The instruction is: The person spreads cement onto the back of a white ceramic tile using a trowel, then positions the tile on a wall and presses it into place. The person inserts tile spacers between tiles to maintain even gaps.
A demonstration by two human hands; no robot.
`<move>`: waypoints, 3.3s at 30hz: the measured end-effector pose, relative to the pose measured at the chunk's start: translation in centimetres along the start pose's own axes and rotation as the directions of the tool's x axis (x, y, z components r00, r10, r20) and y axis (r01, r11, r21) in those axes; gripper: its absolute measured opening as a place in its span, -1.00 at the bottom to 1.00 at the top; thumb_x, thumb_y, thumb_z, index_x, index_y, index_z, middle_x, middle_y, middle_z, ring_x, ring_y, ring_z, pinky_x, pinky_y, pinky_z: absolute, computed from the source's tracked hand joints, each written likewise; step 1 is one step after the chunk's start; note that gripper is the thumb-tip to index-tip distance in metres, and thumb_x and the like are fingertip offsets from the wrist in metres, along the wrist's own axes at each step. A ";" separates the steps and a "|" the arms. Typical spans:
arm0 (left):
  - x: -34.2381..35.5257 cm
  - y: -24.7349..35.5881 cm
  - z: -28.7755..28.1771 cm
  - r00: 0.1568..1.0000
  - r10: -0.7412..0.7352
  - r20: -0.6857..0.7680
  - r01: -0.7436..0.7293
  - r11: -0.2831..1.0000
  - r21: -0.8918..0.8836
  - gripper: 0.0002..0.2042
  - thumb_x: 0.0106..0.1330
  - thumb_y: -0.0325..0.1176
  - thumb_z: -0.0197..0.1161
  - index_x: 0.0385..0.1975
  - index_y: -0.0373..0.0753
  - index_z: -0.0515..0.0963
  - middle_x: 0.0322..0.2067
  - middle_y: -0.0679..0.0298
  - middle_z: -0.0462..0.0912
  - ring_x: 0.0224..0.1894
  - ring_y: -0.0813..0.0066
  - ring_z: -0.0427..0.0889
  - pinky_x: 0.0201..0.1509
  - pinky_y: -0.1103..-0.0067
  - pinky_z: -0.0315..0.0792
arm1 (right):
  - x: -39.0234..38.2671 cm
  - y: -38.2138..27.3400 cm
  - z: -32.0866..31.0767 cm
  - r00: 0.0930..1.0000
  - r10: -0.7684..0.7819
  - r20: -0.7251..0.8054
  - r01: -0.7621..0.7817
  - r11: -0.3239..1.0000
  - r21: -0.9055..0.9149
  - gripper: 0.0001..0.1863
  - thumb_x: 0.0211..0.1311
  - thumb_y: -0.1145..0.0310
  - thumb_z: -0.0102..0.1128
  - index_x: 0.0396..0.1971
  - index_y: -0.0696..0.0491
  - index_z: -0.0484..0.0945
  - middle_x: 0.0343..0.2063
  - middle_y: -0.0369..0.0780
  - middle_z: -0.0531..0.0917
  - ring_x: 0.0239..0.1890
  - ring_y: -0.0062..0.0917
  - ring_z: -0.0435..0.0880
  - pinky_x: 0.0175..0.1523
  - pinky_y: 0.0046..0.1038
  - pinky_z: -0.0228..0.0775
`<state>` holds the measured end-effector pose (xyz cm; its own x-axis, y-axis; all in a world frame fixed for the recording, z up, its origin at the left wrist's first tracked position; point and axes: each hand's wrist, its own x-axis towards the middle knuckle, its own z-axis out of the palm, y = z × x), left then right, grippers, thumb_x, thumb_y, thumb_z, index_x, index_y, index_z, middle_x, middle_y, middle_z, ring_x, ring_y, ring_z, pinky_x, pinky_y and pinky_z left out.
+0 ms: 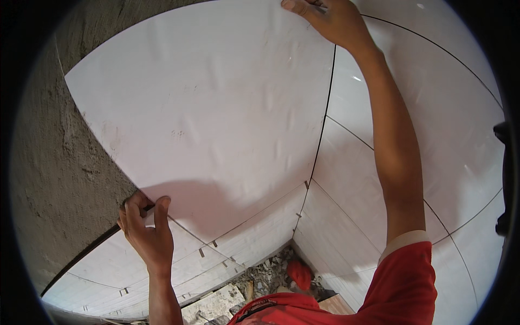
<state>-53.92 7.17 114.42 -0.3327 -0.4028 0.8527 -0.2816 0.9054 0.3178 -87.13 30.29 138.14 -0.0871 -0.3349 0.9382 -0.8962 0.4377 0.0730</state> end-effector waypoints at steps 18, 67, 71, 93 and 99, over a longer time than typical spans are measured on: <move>0.3 -0.1 -0.8 0.998 -0.060 0.019 0.061 0.994 -0.091 -0.77 0.23 -0.25 0.48 -0.23 -0.23 0.68 -0.34 0.35 0.72 -0.24 0.37 0.46 0.05 0.34 0.24 | 0.4 1.1 -1.7 0.972 0.074 0.224 -0.088 0.995 0.054 -0.58 0.39 0.02 0.30 -0.32 0.13 0.53 -0.43 -0.21 0.53 -0.34 -0.52 0.47 -0.13 -0.44 0.39; 0.4 0.6 -0.5 0.996 -0.080 -0.030 0.078 0.994 -0.073 -0.74 0.19 -0.17 0.53 -0.31 -0.18 0.65 -0.44 0.39 0.70 -0.26 0.33 0.41 -0.01 0.34 0.22 | 1.3 -2.0 4.6 0.907 -0.296 -0.299 0.339 0.935 0.103 -0.53 0.36 0.16 0.39 -0.43 0.24 0.38 -0.47 -0.13 0.36 -0.37 -0.29 0.34 -0.21 -0.35 0.31; 0.3 0.3 -0.6 0.999 -0.041 -0.032 0.038 0.996 -0.078 -0.73 0.18 -0.19 0.55 -0.29 -0.18 0.63 -0.44 0.40 0.68 -0.26 0.32 0.40 -0.01 0.33 0.21 | 1.2 -2.2 4.5 0.909 -0.293 -0.296 0.331 0.940 0.088 -0.52 0.37 0.14 0.37 -0.43 0.24 0.38 -0.47 -0.13 0.37 -0.35 -0.28 0.34 -0.19 -0.34 0.31; 0.1 -0.1 -0.2 1.000 -0.014 -0.029 0.011 0.997 -0.073 -0.73 0.20 -0.20 0.52 -0.26 -0.21 0.63 -0.40 0.37 0.69 -0.23 0.31 0.40 -0.01 0.31 0.21 | 0.8 -3.1 3.7 0.953 -0.203 -0.223 0.219 0.975 0.047 -0.49 0.40 0.01 0.30 -0.33 0.25 0.51 -0.38 -0.11 0.53 -0.27 -0.23 0.47 -0.05 -0.27 0.40; 0.1 -0.2 -0.1 0.999 -0.006 -0.034 0.004 0.999 -0.047 -0.71 0.20 -0.20 0.53 -0.25 -0.21 0.63 -0.40 0.38 0.68 -0.24 0.32 0.39 -0.01 0.32 0.21 | 1.0 -2.7 4.0 0.957 -0.201 -0.211 0.218 0.974 0.058 -0.45 0.39 -0.04 0.30 -0.32 0.26 0.53 -0.35 -0.07 0.55 -0.23 -0.19 0.49 -0.01 -0.22 0.40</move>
<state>-53.81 7.00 114.45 -0.3003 -0.4031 0.8645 -0.2405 0.9090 0.3403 -86.53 25.48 137.52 0.1890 -0.2325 0.9541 -0.9174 0.3046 0.2560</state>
